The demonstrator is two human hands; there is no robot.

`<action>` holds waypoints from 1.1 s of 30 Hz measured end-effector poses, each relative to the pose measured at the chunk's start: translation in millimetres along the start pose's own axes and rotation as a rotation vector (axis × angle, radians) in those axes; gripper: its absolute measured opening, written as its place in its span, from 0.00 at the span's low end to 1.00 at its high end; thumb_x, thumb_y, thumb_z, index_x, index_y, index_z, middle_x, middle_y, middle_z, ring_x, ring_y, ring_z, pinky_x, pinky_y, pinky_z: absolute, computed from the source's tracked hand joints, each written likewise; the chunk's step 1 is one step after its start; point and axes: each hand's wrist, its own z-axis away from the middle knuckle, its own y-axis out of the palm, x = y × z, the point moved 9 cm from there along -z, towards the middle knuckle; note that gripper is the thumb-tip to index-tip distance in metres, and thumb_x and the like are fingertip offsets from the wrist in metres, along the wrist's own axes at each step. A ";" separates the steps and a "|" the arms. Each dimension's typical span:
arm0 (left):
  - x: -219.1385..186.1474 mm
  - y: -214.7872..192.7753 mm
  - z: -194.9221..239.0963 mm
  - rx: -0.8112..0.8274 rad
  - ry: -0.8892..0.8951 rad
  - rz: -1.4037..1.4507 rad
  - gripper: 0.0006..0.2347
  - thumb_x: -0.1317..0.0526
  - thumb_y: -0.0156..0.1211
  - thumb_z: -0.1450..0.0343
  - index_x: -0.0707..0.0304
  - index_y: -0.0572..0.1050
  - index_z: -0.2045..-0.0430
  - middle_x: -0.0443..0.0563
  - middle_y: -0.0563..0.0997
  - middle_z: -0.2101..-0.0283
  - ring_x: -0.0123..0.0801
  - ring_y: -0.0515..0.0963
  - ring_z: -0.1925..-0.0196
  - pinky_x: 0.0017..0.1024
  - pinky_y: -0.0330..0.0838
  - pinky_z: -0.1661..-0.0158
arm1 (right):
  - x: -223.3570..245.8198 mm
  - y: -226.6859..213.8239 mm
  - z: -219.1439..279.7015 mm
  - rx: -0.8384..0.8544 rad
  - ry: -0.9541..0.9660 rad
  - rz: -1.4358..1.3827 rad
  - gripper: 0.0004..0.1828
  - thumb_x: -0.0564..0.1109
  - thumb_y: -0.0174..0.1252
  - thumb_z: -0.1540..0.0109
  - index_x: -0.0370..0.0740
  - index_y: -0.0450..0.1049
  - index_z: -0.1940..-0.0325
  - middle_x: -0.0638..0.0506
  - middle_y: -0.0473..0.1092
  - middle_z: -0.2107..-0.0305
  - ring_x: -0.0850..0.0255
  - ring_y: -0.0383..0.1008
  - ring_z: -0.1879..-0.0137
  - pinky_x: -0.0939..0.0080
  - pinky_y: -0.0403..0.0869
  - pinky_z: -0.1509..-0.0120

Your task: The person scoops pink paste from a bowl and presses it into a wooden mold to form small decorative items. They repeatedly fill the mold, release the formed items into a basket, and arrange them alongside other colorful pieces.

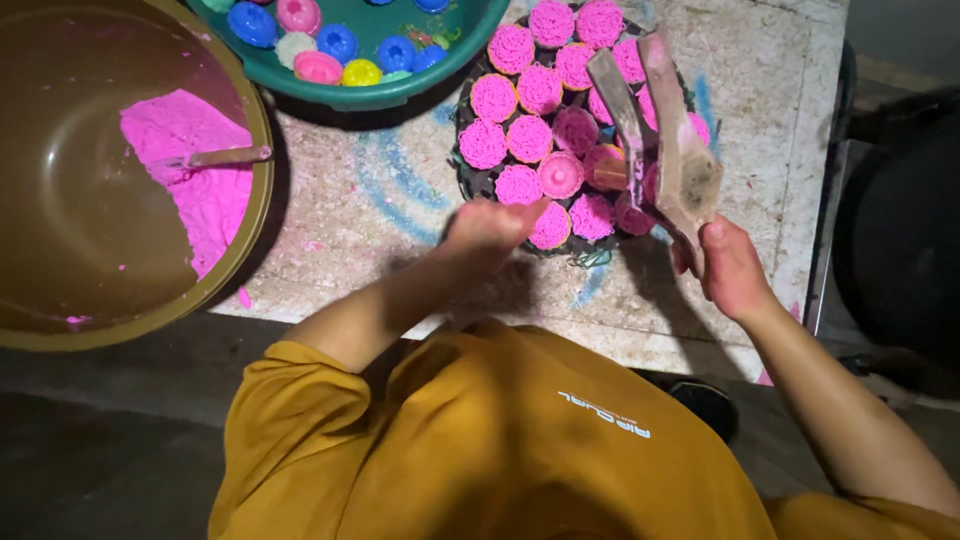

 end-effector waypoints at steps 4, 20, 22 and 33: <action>-8.6 -40.6 -45.6 -0.027 -0.034 0.722 0.29 0.50 0.72 0.33 0.63 0.67 0.42 0.51 0.78 0.63 0.43 0.80 0.57 0.42 0.76 0.55 | 2.3 9.1 -10.2 0.189 0.057 -0.044 0.42 0.74 0.31 0.29 0.33 0.74 0.56 0.49 0.73 0.72 0.62 0.73 0.66 0.62 0.71 0.60; 46.5 -17.2 -119.3 -0.359 0.248 2.484 0.15 0.43 0.47 0.24 0.51 0.65 0.74 0.38 0.66 0.73 0.28 0.68 0.68 0.35 0.69 0.52 | 72.6 26.0 -60.2 0.179 0.374 0.509 0.39 0.69 0.32 0.30 0.34 0.73 0.68 0.45 0.70 0.83 0.54 0.73 0.73 0.50 0.72 0.62; 48.1 -10.4 -121.5 -0.363 0.205 2.511 0.14 0.45 0.48 0.26 0.50 0.64 0.76 0.37 0.65 0.75 0.27 0.68 0.69 0.35 0.70 0.54 | 79.3 24.0 -61.9 0.158 0.366 0.553 0.37 0.68 0.34 0.30 0.34 0.73 0.67 0.44 0.71 0.82 0.52 0.75 0.73 0.49 0.73 0.61; 67.5 -26.3 -117.5 -0.485 0.132 2.371 0.14 0.46 0.47 0.27 0.51 0.62 0.79 0.37 0.61 0.80 0.26 0.63 0.76 0.33 0.66 0.62 | 90.2 45.3 -70.8 0.087 0.094 0.514 0.31 0.62 0.36 0.28 0.33 0.71 0.63 0.40 0.71 0.80 0.44 0.76 0.69 0.44 0.72 0.58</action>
